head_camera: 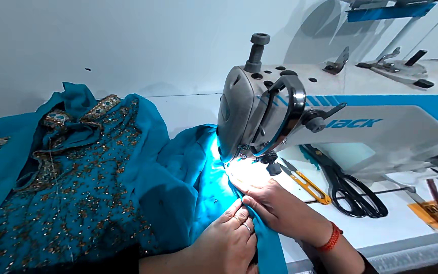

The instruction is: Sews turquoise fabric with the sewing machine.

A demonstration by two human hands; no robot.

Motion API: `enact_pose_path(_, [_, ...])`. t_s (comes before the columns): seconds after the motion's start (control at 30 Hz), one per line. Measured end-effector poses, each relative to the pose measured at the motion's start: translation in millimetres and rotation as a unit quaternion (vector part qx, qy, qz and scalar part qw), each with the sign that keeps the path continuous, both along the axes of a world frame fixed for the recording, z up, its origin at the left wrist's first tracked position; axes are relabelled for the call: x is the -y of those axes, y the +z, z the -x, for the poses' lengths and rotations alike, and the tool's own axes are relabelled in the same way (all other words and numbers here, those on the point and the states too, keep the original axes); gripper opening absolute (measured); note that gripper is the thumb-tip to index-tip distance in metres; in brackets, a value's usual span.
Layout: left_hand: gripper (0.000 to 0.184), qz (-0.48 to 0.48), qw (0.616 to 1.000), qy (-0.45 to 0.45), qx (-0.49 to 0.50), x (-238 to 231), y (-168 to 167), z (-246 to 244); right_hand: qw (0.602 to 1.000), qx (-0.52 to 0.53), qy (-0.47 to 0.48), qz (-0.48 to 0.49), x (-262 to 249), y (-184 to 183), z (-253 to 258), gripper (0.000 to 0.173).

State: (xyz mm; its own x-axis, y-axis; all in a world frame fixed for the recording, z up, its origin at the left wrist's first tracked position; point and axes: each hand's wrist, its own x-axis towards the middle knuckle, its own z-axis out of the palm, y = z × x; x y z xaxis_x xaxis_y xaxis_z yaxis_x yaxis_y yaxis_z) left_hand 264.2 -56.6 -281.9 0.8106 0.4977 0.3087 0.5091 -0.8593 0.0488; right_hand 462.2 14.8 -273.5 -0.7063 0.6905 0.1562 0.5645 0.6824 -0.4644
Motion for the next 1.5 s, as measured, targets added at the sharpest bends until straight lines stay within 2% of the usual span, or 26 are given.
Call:
enact_pose_path(0.13, [0.041,0.034,0.999,-0.024,-0.001,4.3,3.8,-0.6,0.999,0.034,-0.012,-0.015,2.9,-0.3,3.7,0.062])
enact_pose_path(0.27, [0.044,0.068,0.997,-0.023,-0.015,27.4,7.2,-5.6,0.997,0.066,-0.036,0.005,7.7,4.4,9.5,0.056])
enact_pose_path(0.43, [0.043,0.027,1.0,-0.013,0.002,36.8,5.8,-8.3,0.996,0.069,-0.051,0.02,11.4,5.4,12.5,0.052])
enact_pose_path(0.53, [0.041,0.038,0.998,0.011,0.05,35.9,12.5,-8.3,0.993,-0.064,-0.064,0.075,6.4,6.3,2.1,0.045])
enact_pose_path(0.6, [0.035,0.051,0.995,0.04,0.069,33.8,18.2,-8.2,0.976,-0.169,-0.101,0.098,5.8,5.7,-7.0,0.037])
enact_pose_path(0.67, [0.035,0.045,0.994,0.065,0.073,29.1,16.7,-6.4,0.965,-0.213,-0.127,0.088,7.5,5.7,-12.3,0.029])
enact_pose_path(0.73, [0.041,0.043,0.995,0.076,0.056,26.7,11.7,-5.0,0.976,-0.19,-0.1,0.044,7.4,0.6,-15.7,0.023])
enact_pose_path(0.87, [0.048,0.046,0.996,0.075,0.0,27.5,7.9,-6.4,0.997,-0.03,-0.051,-0.054,9.6,-2.7,-8.2,0.038])
enact_pose_path(0.97, [0.046,0.049,0.995,0.08,-0.022,29.3,10.0,-7.6,0.996,0.036,-0.044,-0.065,7.4,3.3,-3.0,0.039])
enact_pose_path(1.17, [0.046,0.129,0.988,0.043,-0.076,29.1,25.4,-13.3,0.996,0.07,-0.02,-0.06,-2.8,8.3,0.8,0.037])
enact_pose_path(1.3, [0.036,0.045,0.999,-0.008,-0.016,39.6,9.8,-9.6,0.995,0.038,-0.057,-0.079,2.5,3.7,3.3,0.033])
enact_pose_path(1.37, [0.036,0.12,0.991,-0.062,0.01,45.9,22.8,-2.5,0.991,-0.025,-0.106,-0.072,15.6,6.3,2.8,0.032])
enact_pose_path(1.43, [0.04,0.265,0.956,-0.121,0.01,46.1,47.3,8.7,0.976,-0.12,-0.161,-0.084,35.7,10.3,-3.4,0.029])
enact_pose_path(1.47, [0.04,0.308,0.941,-0.137,0.014,42.7,57.1,14.5,0.966,-0.15,-0.189,-0.094,47.4,12.5,-6.2,0.025])
enact_pose_path(1.5, [0.036,0.307,0.943,-0.131,0.017,38.3,64.8,20.1,0.959,-0.159,-0.212,-0.099,59.9,14.7,-7.4,0.024])
